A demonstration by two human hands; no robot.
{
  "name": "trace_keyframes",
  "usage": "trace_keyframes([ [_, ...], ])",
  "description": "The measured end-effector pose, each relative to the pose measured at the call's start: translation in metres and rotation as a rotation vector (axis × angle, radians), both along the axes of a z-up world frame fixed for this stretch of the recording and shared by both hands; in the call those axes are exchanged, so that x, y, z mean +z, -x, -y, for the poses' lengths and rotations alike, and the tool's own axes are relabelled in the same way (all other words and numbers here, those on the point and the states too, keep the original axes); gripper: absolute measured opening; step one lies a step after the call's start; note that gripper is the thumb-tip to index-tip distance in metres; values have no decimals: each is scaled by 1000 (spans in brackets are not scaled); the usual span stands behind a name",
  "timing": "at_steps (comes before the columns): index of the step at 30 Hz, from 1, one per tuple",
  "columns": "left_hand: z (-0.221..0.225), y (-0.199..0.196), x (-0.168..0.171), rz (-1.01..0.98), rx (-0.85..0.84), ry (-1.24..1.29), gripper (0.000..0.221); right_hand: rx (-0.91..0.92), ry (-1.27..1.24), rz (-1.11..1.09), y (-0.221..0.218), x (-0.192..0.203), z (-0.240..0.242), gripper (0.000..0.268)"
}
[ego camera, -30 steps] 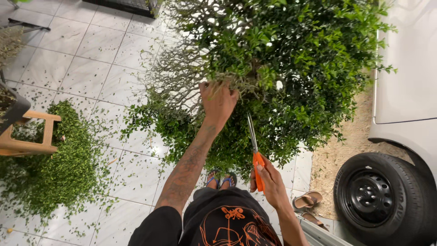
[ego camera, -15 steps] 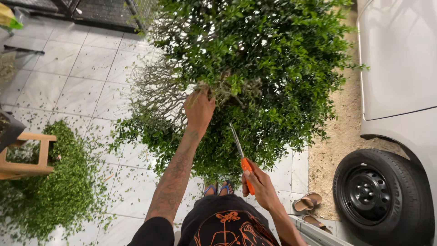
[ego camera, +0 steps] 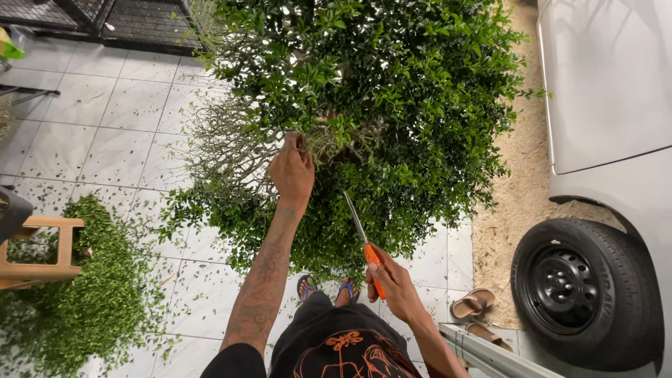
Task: The person uses orange-handled shears to trim leaves and small branches from a potted plant. Cut foliage accumulates on the tiled floor as the person works around the plant's canopy.
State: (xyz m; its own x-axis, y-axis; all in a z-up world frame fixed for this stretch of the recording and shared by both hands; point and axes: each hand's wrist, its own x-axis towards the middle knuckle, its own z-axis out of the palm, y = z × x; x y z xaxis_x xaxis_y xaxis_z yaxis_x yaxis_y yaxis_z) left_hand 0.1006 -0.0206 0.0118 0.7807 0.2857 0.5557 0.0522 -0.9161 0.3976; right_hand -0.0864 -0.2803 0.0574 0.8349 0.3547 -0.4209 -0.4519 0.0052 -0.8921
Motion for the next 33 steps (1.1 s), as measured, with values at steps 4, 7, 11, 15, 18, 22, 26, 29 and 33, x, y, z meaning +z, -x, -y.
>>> trace_keyframes([
  [4, -3, 14, 15, -21, -148, 138, 24, -25, 4, 2, 2, 1, -3, 67],
  [7, -10, 37, 32, 167, -256, -15, 25, -34, 38, 48, 2, -4, -5, 69],
  [11, -29, 73, 37, 34, -287, 334, 40, -35, 160, 108, 5, 1, -15, 68],
  [15, -50, 80, 19, -8, -284, 497, 44, -84, 383, 201, 9, 4, -33, 72],
  [18, -62, 81, 19, -22, -382, 407, 44, -69, 572, 271, 16, 13, -53, 80],
  [22, -72, 80, 16, -103, -422, 405, 48, -45, 753, 386, 23, 21, -80, 83],
  [26, -86, 76, 17, -123, -476, 397, 45, -178, 696, 592, 21, 29, -100, 65],
  [29, -93, 76, 17, -183, -524, 490, 45, -175, 793, 645, 15, 30, -107, 63],
  [33, -96, 72, 15, -132, -538, 604, 43, -123, 945, 807, 5, 32, -112, 58],
])
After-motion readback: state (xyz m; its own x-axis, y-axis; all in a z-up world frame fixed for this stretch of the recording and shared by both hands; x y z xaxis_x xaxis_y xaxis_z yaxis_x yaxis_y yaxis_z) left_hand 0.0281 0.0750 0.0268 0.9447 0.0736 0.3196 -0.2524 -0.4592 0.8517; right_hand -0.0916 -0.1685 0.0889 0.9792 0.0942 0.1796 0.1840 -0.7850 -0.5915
